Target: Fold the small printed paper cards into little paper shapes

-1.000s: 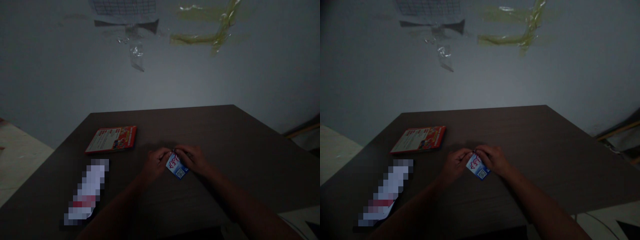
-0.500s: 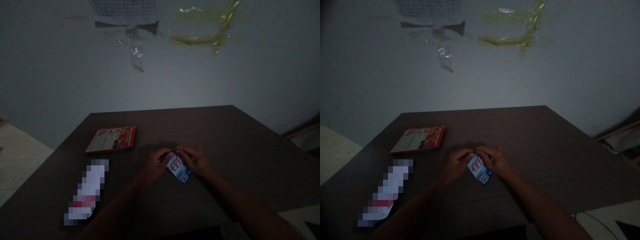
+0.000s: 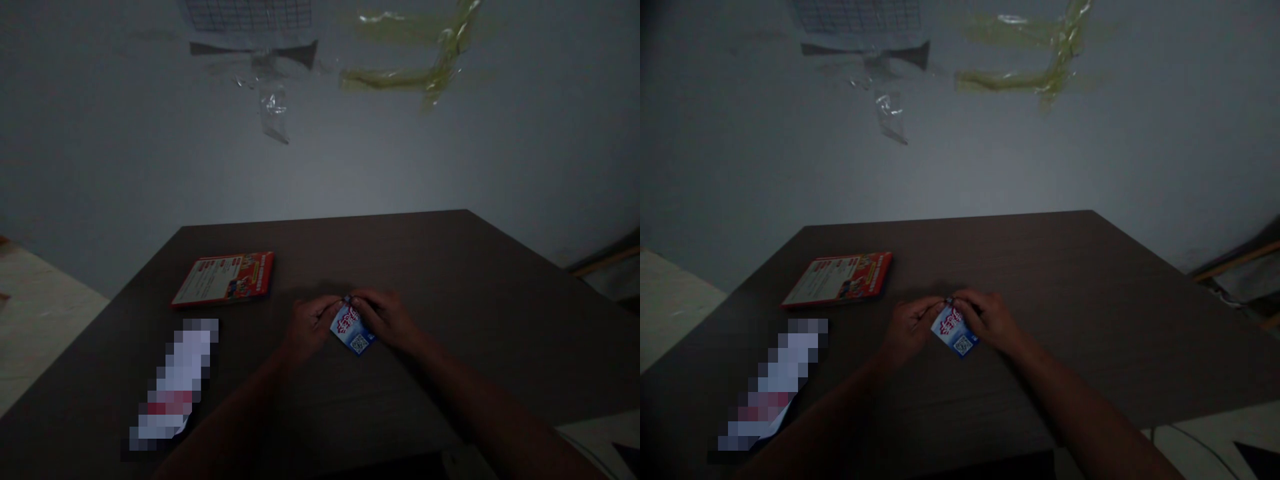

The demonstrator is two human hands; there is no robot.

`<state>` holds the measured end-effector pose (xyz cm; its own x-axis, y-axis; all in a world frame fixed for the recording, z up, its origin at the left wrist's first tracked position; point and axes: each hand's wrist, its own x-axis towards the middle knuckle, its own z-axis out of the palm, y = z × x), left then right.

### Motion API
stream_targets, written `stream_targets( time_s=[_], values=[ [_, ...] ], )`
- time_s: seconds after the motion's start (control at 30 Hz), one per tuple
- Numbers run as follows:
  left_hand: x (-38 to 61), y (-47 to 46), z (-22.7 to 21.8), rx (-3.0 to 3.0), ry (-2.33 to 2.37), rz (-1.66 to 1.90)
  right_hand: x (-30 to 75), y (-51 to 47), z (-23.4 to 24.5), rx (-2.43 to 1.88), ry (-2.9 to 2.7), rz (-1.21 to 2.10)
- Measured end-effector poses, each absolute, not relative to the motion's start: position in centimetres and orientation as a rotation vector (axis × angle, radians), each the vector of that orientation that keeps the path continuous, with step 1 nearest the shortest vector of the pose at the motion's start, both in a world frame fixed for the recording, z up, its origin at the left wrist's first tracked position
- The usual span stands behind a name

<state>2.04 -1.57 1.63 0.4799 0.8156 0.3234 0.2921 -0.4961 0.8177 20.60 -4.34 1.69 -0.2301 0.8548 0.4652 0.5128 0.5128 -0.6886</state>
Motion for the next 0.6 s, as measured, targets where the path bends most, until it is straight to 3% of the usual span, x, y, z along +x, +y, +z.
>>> stream_targets(
  time_s=[0.2,0.6],
  values=[
    [2.3,-1.62,1.66,1.94,0.919,0.947,20.35,-4.66,1.88,-1.089,-1.882,0.381],
    [2.24,-1.35,1.4,2.16,0.904,0.816,20.84,-4.41,1.69,-1.193,-1.81,0.59]
  ],
)
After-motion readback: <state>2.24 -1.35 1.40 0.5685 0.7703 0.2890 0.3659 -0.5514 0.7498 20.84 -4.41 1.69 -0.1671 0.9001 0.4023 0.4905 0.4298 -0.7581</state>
